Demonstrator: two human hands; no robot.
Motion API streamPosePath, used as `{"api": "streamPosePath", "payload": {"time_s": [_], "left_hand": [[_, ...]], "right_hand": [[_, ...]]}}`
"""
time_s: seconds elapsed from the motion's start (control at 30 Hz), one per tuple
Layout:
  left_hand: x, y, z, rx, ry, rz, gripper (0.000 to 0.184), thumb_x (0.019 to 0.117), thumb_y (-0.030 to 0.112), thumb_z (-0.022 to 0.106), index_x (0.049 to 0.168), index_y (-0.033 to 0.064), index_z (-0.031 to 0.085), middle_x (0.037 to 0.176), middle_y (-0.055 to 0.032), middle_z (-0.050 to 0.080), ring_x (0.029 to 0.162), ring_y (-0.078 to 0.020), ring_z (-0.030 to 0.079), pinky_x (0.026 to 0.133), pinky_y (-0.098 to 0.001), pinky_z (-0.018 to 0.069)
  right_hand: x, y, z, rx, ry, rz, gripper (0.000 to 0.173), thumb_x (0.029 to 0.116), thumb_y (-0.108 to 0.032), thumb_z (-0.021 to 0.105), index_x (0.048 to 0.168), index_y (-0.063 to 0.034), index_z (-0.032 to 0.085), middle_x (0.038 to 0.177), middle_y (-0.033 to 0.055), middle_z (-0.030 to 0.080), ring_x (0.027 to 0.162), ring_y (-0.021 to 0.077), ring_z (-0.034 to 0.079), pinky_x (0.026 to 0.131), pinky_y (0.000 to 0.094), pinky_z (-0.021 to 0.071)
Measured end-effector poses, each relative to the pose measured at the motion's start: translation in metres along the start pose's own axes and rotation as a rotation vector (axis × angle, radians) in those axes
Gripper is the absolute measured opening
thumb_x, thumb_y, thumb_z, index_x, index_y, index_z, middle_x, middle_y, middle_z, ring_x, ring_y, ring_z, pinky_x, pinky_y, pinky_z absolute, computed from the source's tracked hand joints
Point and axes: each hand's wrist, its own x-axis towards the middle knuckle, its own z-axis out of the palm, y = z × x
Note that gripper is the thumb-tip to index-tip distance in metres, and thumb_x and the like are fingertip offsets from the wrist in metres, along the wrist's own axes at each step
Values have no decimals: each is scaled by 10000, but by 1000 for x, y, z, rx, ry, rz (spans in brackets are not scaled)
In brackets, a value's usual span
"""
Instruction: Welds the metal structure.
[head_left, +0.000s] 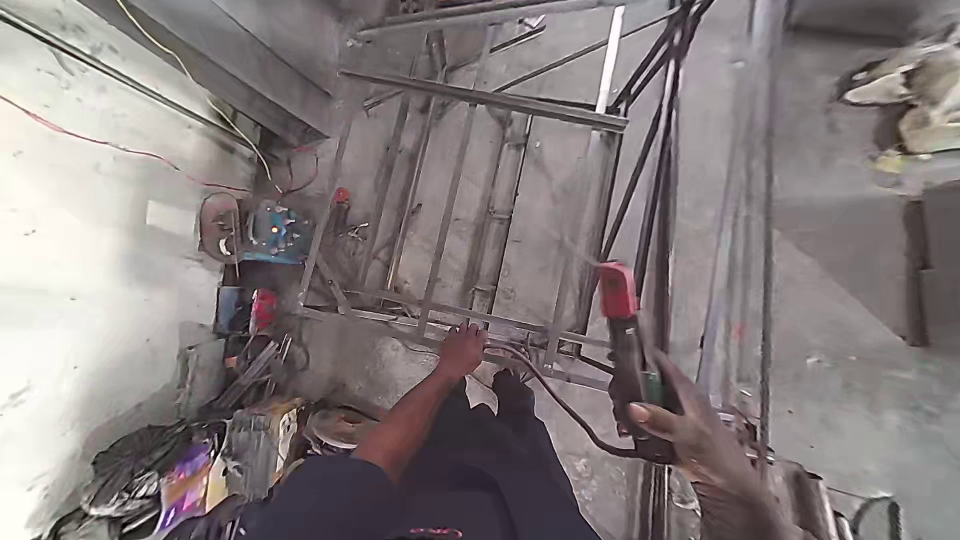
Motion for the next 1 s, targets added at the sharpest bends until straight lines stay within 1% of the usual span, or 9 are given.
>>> {"api": "streamPosePath", "payload": {"time_s": [0.13, 0.27, 0.4, 0.47, 0.53, 0.67, 0.8, 0.87, 1.0], "left_hand": [[25, -3, 29, 45, 26, -83, 342, 1027, 294, 501, 1291, 133, 648, 1344, -154, 629, 1259, -386, 575, 1046, -621, 433], [42, -6, 38, -68, 72, -299, 395, 1019, 276, 472, 1346, 116, 625, 1327, -137, 661, 1254, -335, 607, 1100, -564, 423], [32, -1, 27, -241, 256, -370, 329, 958, 234, 570, 1168, 25, 713, 1145, -177, 726, 1137, -351, 676, 1013, -534, 522], [30, -2, 27, -290, 258, -435, 439, 922, 282, 591, 1231, -12, 690, 1218, -215, 697, 1218, -369, 626, 1081, -544, 459], [25, -2, 5, -445, 109, -545, 516, 947, 340, 628, 1335, 0, 633, 1313, -204, 658, 1283, -339, 595, 1115, -517, 448], [28, -13, 37, -567, 240, -509, 437, 873, 387, 688, 1177, 76, 731, 1152, -150, 724, 1108, -298, 678, 971, -507, 535], [29, -16, 34, -610, 233, -497, 414, 834, 328, 719, 1167, 82, 736, 1145, -128, 736, 1108, -285, 684, 969, -518, 532], [28, -17, 34, -630, 192, -484, 444, 851, 325, 703, 1230, 94, 716, 1209, -125, 719, 1167, -284, 660, 1009, -521, 511], [30, -19, 42, -555, 208, -409, 369, 880, 340, 670, 1165, 114, 736, 1160, -94, 735, 1126, -272, 675, 968, -521, 527]], "right_hand": [[70, 10, 7, -252, -216, 156, 995, 613, -700, 848, 1386, -163, 527, 1011, 1, 697, 776, 116, 693, 659, 335, 619], [142, 20, 32, -461, -477, 213, 852, 712, -616, 821, 1374, -187, 499, 965, -3, 692, 701, 123, 689, 615, 356, 619], [198, 24, 73, -588, -622, 262, 837, 718, -666, 798, 1353, -210, 499, 912, 18, 678, 657, 148, 667, 584, 395, 594], [219, 25, 95, -618, -685, 261, 809, 735, -665, 792, 1342, -217, 502, 909, 20, 670, 663, 144, 665, 594, 387, 594], [234, 20, 117, -685, -737, 242, 796, 743, -669, 777, 1332, -207, 504, 914, 16, 653, 698, 139, 654, 629, 389, 578], [253, 19, 152, -821, -779, 196, 807, 742, -703, 755, 1323, -200, 509, 876, 17, 648, 744, 168, 654, 668, 434, 560], [264, 21, 174, -889, -777, 195, 820, 724, -715, 754, 1310, -192, 519, 861, 24, 650, 735, 182, 657, 659, 448, 560], [266, 20, 181, -919, -780, 196, 821, 730, -714, 750, 1306, -181, 511, 858, 26, 643, 749, 189, 653, 669, 456, 551], [270, 19, 190, -961, -791, 199, 816, 737, -717, 742, 1308, -186, 498, 855, 13, 638, 754, 177, 656, 671, 448, 556]]}}
